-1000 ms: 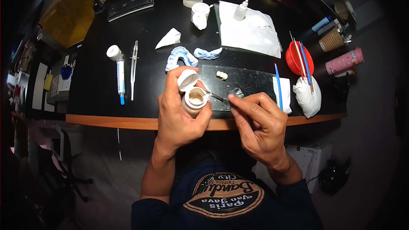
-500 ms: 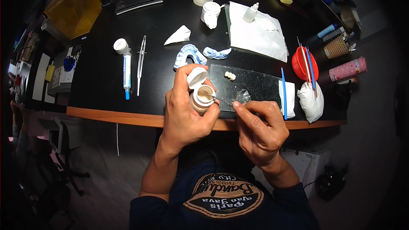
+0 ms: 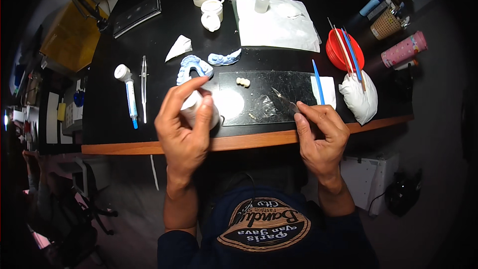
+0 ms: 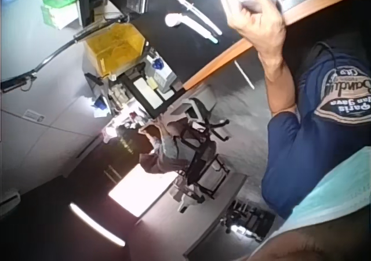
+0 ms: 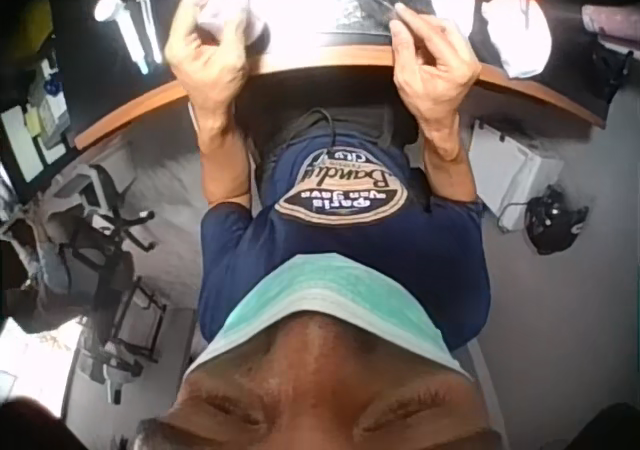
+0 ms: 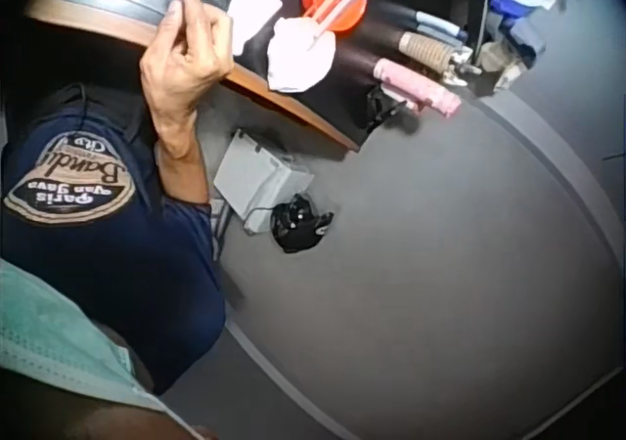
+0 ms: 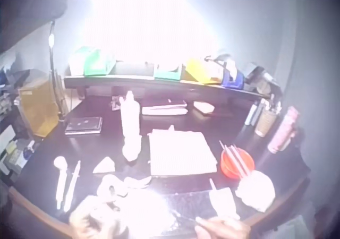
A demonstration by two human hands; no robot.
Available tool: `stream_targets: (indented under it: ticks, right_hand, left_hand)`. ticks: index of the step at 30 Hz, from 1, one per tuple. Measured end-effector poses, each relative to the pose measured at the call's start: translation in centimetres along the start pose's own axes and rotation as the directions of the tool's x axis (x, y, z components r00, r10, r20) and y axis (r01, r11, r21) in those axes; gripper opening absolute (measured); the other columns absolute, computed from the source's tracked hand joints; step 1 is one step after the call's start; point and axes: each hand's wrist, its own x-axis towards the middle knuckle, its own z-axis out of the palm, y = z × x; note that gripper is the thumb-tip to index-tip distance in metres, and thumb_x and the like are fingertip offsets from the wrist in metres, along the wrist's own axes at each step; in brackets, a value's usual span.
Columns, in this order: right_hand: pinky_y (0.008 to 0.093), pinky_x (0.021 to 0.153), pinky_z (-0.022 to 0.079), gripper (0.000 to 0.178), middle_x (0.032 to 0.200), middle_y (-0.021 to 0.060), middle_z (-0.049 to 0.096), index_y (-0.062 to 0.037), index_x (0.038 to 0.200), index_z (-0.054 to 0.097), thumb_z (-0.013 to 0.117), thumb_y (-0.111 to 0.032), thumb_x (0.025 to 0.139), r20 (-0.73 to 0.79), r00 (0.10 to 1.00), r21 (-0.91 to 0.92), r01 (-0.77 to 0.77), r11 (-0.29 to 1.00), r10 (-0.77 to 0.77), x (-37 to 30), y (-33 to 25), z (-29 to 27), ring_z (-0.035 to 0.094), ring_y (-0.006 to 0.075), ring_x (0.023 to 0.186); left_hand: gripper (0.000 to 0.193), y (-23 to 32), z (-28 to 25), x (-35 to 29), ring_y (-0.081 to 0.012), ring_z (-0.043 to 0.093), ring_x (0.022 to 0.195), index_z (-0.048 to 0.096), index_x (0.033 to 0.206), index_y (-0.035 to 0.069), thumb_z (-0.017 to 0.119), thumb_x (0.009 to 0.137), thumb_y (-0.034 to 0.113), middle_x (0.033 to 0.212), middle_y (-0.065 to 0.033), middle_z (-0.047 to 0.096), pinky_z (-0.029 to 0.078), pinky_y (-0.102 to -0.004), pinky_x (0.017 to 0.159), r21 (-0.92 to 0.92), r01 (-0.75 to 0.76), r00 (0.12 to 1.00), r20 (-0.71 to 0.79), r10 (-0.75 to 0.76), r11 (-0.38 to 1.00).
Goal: The person mixes dental powder and liquid on a glass slab using a spatula, attaches a prosthetic tooth model onto a dental cast, and carves the material around the cast with a dental tool.
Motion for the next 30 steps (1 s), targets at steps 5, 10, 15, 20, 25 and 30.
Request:
stream_targets:
  ticks: [5, 10, 15, 20, 25, 30]
  right_hand:
    - [0.0243, 0.049, 0.037, 0.026, 0.09, 0.0053, 0.071, -0.0009, 0.118, 0.083, 0.082, 0.006, 0.092, 0.015, 0.998, 0.052, -0.064, 0.997, 0.063, -0.3, 0.5, 0.2, 0.05, 0.0046, 0.058]
    - [0.0257, 0.049, 0.041, 0.027, 0.088, 0.0065, 0.069, 0.0009, 0.118, 0.083, 0.081, 0.007, 0.092, 0.018, 0.999, 0.054, -0.028, 0.998, 0.027, -0.4, 0.8, 0.4, 0.054, 0.0071, 0.06]
    - [0.0292, 0.052, 0.046, 0.026, 0.086, 0.0092, 0.068, 0.0018, 0.117, 0.082, 0.082, 0.005, 0.091, 0.023, 0.998, 0.077, -0.065, 0.995, 0.064, -0.7, 1.2, 0.8, 0.06, 0.0135, 0.062]
    - [0.0324, 0.056, 0.05, 0.026, 0.086, 0.011, 0.068, 0.0017, 0.117, 0.083, 0.083, 0.004, 0.09, 0.024, 0.999, 0.071, -0.051, 0.996, 0.049, -0.7, 1.3, 0.5, 0.064, 0.0189, 0.064]
    - [0.0332, 0.056, 0.05, 0.027, 0.085, 0.0107, 0.068, 0.0017, 0.117, 0.082, 0.083, 0.003, 0.09, 0.017, 0.999, 0.078, -0.035, 0.996, 0.034, -0.7, 1.4, 0.7, 0.065, 0.0199, 0.065]
    - [0.0351, 0.057, 0.051, 0.026, 0.084, 0.0106, 0.068, 0.0012, 0.116, 0.083, 0.083, 0.002, 0.09, -0.01, 0.998, 0.071, -0.055, 0.996, 0.056, -0.5, 1.5, 0.6, 0.068, 0.0222, 0.067]
  left_hand:
    - [0.033, 0.3, -2.5, 0.9, -0.0144, 0.072, 0.104, 0.072, 0.14, 0.002, 0.07, 0.107, 0.006, 0.115, -0.0081, 0.072, 0.057, -0.0288, 0.094, 0.213, -0.037, 0.995, -0.084, 0.056, 0.976]
    - [0.029, 0.3, -4.7, 3.9, -0.0129, 0.069, 0.102, 0.07, 0.138, -0.001, 0.066, 0.111, 0.007, 0.116, -0.0083, 0.069, 0.055, -0.028, 0.093, 0.252, -0.046, 0.976, -0.193, 0.097, 0.967]
    - [0.04, -1.4, -7.9, 7.8, -0.0144, 0.065, 0.107, 0.062, 0.146, 0.0, 0.064, 0.107, 0.005, 0.118, -0.0091, 0.066, 0.054, -0.0314, 0.098, 0.192, 0.027, 0.99, -0.14, 0.0, 0.981]
    - [0.041, -2.2, -8.0, 11.1, -0.0177, 0.068, 0.103, 0.066, 0.144, 0.003, 0.067, 0.103, 0.005, 0.114, -0.011, 0.069, 0.055, -0.0346, 0.094, 0.472, -0.001, 0.996, -0.077, 0.042, 0.881]
    - [0.038, -3.9, -8.6, 13.8, -0.027, 0.073, 0.1, 0.072, 0.134, 0.004, 0.076, 0.096, 0.008, 0.114, -0.0168, 0.073, 0.057, -0.0389, 0.092, 0.715, -0.094, 0.993, 0.021, 0.114, 0.693]
    - [0.038, -5.0, -7.6, 14.4, -0.0294, 0.073, 0.104, 0.074, 0.131, 0.005, 0.079, 0.094, 0.008, 0.117, -0.0175, 0.074, 0.057, -0.0377, 0.092, 0.75, -0.134, 0.991, 0.089, 0.101, 0.648]
